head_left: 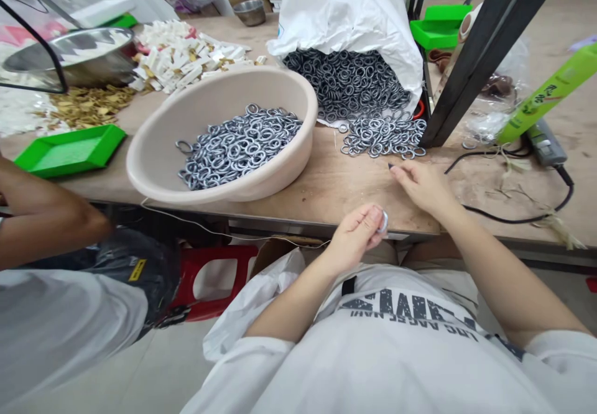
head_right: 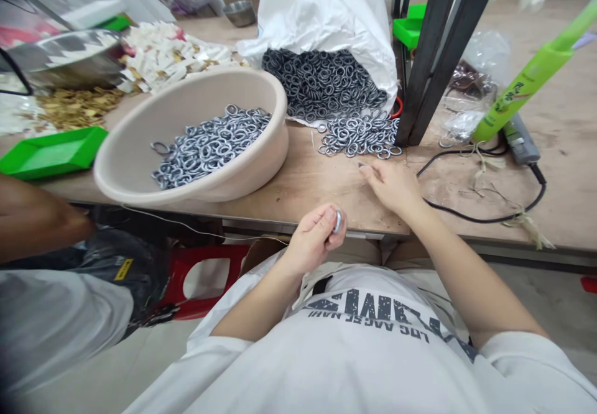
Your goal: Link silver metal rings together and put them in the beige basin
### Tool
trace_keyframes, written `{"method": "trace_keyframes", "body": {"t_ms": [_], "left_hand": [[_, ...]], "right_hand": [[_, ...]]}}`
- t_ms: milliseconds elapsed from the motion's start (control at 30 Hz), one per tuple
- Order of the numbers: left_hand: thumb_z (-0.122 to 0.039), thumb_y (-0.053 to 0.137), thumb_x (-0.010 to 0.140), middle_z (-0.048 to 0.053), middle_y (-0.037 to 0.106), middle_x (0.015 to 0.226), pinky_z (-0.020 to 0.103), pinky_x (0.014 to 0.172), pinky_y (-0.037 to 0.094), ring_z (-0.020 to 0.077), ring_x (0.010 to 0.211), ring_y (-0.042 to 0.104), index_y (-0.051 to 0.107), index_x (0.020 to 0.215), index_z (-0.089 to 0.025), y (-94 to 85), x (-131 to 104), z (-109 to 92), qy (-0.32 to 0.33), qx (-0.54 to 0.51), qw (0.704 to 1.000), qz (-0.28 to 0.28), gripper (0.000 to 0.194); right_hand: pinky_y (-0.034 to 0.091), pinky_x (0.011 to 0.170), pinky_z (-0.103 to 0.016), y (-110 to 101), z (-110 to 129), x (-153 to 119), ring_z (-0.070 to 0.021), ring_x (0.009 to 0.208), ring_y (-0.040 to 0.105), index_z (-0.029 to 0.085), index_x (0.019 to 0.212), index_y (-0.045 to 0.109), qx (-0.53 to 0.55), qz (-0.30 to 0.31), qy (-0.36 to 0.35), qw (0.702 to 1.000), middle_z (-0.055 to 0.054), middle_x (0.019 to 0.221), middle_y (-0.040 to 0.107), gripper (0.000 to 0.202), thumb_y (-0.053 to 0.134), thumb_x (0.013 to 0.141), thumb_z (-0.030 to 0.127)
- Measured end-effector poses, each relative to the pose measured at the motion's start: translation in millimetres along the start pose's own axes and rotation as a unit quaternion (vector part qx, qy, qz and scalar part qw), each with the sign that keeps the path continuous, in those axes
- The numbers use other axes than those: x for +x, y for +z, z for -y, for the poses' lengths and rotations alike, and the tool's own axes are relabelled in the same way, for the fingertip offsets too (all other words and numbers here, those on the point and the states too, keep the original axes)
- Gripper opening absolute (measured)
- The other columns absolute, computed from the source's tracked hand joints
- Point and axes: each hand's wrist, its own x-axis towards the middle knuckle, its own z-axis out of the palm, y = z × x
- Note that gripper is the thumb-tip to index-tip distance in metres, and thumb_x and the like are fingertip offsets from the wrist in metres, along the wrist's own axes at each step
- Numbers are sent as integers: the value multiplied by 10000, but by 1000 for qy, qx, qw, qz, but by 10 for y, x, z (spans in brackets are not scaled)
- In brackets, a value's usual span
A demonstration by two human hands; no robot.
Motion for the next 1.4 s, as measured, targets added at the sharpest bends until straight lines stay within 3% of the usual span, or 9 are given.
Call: {"method": "trace_keyframes", "body": {"t_ms": [167, 267, 367, 500, 633, 767, 933, 1167, 1400], "left_hand": [[-492, 680, 856, 30, 671, 683, 179, 449, 323, 47, 443, 450, 646, 890, -153, -137, 100, -10, 18, 16, 999, -44, 343], [-438, 717, 833, 19, 683, 711, 166, 450, 375, 54, 462, 496, 674, 1110, -164, -210, 155, -48, 3, -8, 997, -81, 392], [-476, 714, 810, 44, 689, 780, 182, 458, 439, 80, 527, 559, 692, 1034, -137, -258, 202, -105, -12, -42, 992, -122, 407], [-584, 667, 811, 57, 675, 858, 177, 391, 350, 81, 546, 550, 680, 937, -136, -243, 282, -116, -15, -31, 990, -133, 465], [-561, 705, 804, 3, 608, 746, 159, 432, 275, 44, 524, 439, 670, 865, -149, -153, 345, -27, 19, 50, 994, -95, 418], [-537, 684, 833, 9, 580, 714, 156, 541, 347, 74, 646, 492, 640, 769, -146, -85, 333, 26, 41, 74, 993, -80, 399], [-478, 713, 812, 13, 582, 697, 167, 489, 307, 71, 595, 497, 622, 758, -143, -28, 284, -5, -3, 28, 998, -60, 352], [-436, 640, 831, -32, 501, 559, 187, 386, 187, 37, 390, 311, 510, 697, -168, 68, 226, -47, -48, -35, 995, -83, 326], [-503, 647, 836, -60, 463, 582, 181, 385, 206, 29, 391, 295, 468, 724, -178, 116, 178, -103, -59, -89, 988, -114, 388]], "right_hand": [[232, 619, -326, 11, -271, 390, -189, 684, 543, 158, 990, 657, -149, -18, 49, 987, -153, 943, 679, 298, 652, 894, 440], [214, 634, -342, -47, -259, 447, -180, 705, 544, 126, 960, 648, -149, -4, 55, 987, -178, 939, 672, 269, 607, 930, 390], [220, 619, -324, -130, -178, 379, -160, 666, 511, 157, 865, 641, -132, 4, 51, 990, -126, 873, 675, 217, 610, 921, 365], [292, 579, -282, -233, 63, 136, -147, 619, 489, 190, 785, 647, 52, 73, 25, 996, -20, 714, 635, 242, 610, 904, 397], [398, 620, -267, -266, 362, -105, -140, 671, 546, 178, 780, 656, 294, 144, 37, 944, 4, 721, 634, 228, 654, 864, 390], [465, 632, -274, -206, 533, -198, -136, 659, 585, 187, 823, 609, 459, 88, 68, 881, 8, 731, 642, 260, 710, 829, 426], [403, 482, -255, -105, 617, -266, -101, 487, 482, 212, 825, 585, 510, 29, 96, 854, 42, 627, 569, 353, 703, 831, 544], [490, 633, -306, -48, 589, -418, -169, 687, 625, 212, 930, 656, 406, 17, 42, 913, -24, 819, 662, 340, 747, 810, 518], [334, 613, -296, -114, 533, -476, -141, 656, 507, 191, 762, 601, 163, -89, -107, 977, -15, 702, 552, 337, 515, 988, 426]]}}
